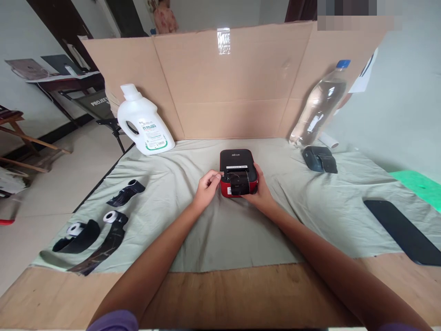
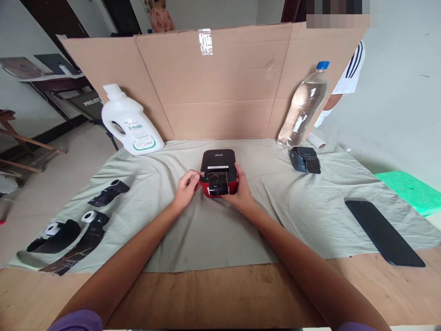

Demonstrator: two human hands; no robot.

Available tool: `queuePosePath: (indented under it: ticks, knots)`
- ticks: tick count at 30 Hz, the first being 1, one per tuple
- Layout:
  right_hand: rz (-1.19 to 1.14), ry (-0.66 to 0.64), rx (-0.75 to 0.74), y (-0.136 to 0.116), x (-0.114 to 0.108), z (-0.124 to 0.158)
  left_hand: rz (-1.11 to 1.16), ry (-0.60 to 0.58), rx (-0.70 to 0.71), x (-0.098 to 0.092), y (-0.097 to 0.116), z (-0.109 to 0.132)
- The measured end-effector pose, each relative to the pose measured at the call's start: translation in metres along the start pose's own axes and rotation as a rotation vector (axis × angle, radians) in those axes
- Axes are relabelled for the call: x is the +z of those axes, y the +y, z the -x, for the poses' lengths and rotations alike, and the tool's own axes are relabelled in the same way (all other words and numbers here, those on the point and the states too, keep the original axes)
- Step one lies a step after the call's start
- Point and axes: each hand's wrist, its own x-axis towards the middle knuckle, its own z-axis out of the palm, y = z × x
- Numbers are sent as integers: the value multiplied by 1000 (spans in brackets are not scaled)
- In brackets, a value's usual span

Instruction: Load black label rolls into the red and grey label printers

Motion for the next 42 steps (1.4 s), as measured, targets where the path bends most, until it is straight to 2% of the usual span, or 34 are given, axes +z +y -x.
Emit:
queuePosePath:
  ticks: [6, 10, 14, 22, 27, 30, 33, 36, 38, 42]
  knots:
    - [-73, 17, 3, -2, 0, 0, -102, 49, 95, 4, 2, -10]
    - [-72, 28, 0, -4, 0, 0, -176, 61, 148, 2, -7, -16]
    - [-58, 21, -32, -4, -1, -1, -217, 78, 182, -3, -15, -10]
    - [11, -41, -57, -12, -3, -1, -289, -7, 204, -11, -12, 6]
    - [23, -34, 2, -12, -3, 3, -261, -18, 201, -11, -13, 4]
    - [-21, -74, 50, -11, -14, 3, -241, -23, 195, -12, -14, 4]
    - [-6, -33, 37, -16, -32, -10, -217, -25, 205, -12, -15, 3]
    - [134, 20, 3, -31, -43, -41, -202, -27, 215, -12, -17, 1]
    - [295, -85, 21, -44, -39, -69, -194, -32, 212, -12, -17, 1]
    - [683, -516, 50, -61, -14, -122, -191, -37, 207, -12, -16, 1]
